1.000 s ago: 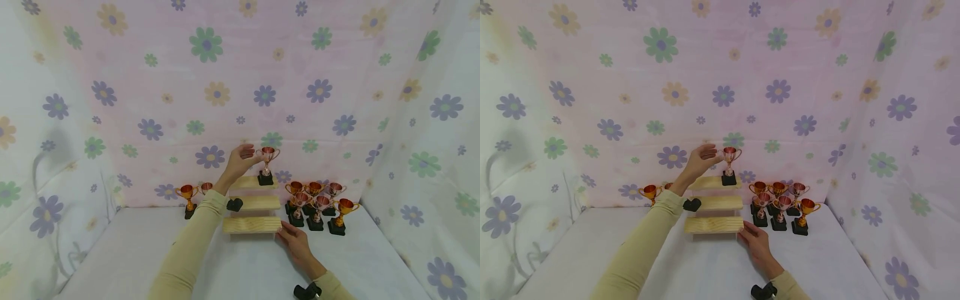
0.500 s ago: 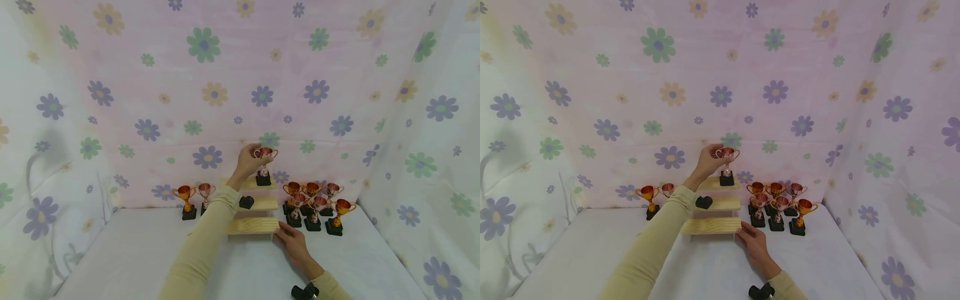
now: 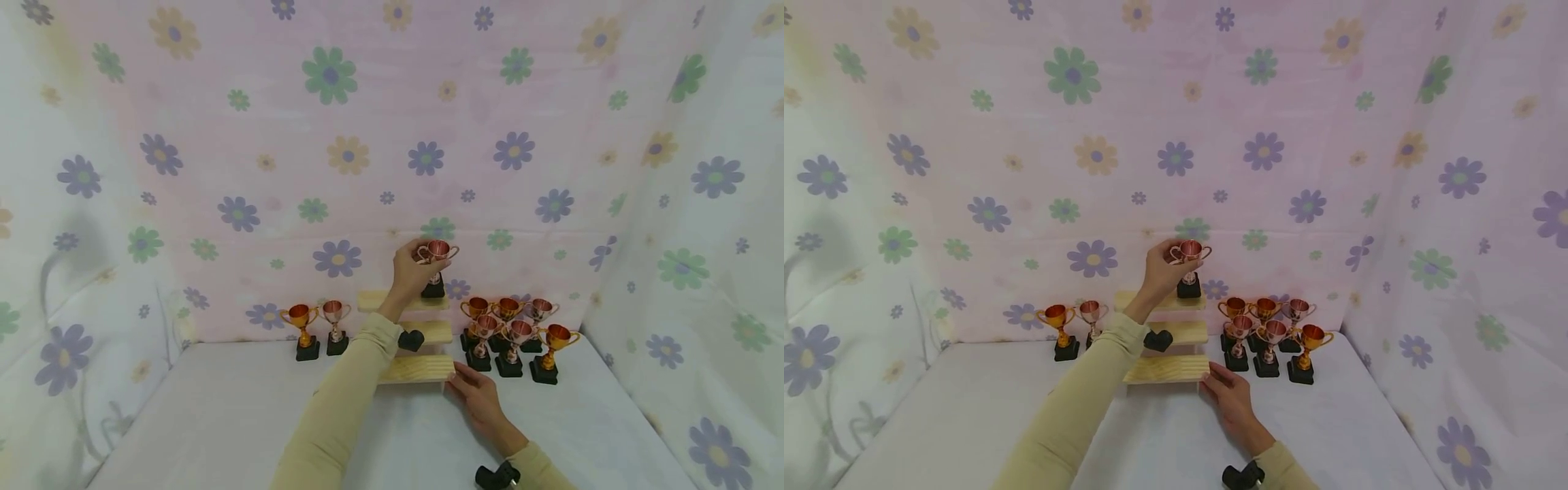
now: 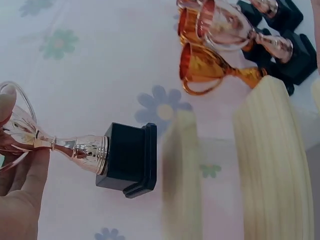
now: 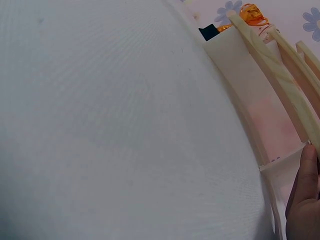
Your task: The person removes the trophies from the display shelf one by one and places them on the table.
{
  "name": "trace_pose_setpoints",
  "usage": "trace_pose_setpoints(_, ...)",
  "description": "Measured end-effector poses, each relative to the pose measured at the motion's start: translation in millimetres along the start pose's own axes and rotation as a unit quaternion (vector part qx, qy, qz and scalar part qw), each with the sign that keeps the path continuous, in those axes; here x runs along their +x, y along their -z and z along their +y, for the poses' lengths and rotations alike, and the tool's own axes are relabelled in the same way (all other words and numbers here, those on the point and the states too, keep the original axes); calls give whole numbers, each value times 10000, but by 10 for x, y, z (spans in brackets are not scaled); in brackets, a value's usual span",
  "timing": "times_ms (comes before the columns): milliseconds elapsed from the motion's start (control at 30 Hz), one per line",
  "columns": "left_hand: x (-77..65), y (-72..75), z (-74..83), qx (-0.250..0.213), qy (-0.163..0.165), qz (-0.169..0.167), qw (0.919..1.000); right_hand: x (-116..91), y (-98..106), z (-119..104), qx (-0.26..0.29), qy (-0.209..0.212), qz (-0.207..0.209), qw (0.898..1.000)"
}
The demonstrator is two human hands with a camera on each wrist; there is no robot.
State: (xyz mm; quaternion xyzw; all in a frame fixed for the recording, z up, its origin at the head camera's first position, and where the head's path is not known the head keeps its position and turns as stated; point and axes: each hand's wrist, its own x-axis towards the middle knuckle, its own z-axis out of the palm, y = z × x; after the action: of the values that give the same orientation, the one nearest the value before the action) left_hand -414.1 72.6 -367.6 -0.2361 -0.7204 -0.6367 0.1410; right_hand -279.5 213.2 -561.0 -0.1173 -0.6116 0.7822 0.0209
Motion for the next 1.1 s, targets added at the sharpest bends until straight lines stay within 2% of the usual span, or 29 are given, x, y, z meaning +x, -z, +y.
trace_pose_setpoints(267, -146, 98, 271, -319, -696, -370, 9964, -9, 2, -2, -63, -48, -12, 10000)
trace_pose_setpoints(433, -264, 237, 409, -347, -871, -538, 9941, -24, 10, -1, -113, -81, -38, 9999)
trace_pose_setpoints(567, -367, 386, 420, -381, -944, -589, 9931, -19, 1, 3, -163, -64, -28, 9998)
trace_pose_setpoints(767, -585, 665, 338, -319, -835, -545, 9945, -1, -5, 10, -103, -68, 11, 9999)
trace_pose_setpoints(1100, -951, 1001, 140, -276, -274, -172, 9991, 8, 2, 6, -101, -50, 20, 9999)
